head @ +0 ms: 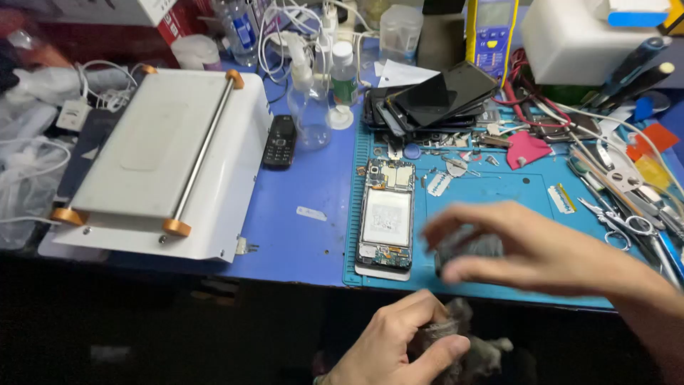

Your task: The person cleans a detached smartphone screen and a white back cover using a gray cloth. They spray the cloth with liquid from a bottle, wipe the screen on both sides, and then wipe the back cover and its ribbon cable area.

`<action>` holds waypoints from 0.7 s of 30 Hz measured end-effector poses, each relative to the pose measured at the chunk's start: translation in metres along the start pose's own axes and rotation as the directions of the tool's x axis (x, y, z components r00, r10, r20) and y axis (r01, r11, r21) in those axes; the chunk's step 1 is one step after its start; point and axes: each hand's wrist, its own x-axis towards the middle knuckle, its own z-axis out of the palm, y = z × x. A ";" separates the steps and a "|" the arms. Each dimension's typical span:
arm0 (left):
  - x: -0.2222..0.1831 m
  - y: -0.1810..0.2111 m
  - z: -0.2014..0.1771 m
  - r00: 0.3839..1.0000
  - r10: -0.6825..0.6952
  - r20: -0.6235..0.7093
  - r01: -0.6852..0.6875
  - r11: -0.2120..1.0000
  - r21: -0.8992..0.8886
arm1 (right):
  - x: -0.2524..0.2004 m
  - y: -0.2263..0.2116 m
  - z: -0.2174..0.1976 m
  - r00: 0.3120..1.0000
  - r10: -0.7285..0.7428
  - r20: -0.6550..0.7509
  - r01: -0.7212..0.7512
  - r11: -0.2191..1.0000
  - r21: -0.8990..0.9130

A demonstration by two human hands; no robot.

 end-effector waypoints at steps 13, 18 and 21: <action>-0.012 0.005 -0.018 0.973 -0.230 -0.029 0.219 0.953 -0.211 | 0.275 0.025 0.033 0.797 -0.363 -0.483 0.327 0.931 -0.160; -0.017 0.024 -0.039 0.958 -0.215 -0.191 0.168 0.958 -0.234 | 0.285 0.046 0.036 0.757 -0.362 -0.544 0.331 0.930 -0.159; -0.024 0.019 -0.048 0.942 -0.243 -0.230 0.198 0.959 -0.201 | 0.223 -0.003 0.030 0.697 -0.409 -0.589 0.362 0.910 -0.203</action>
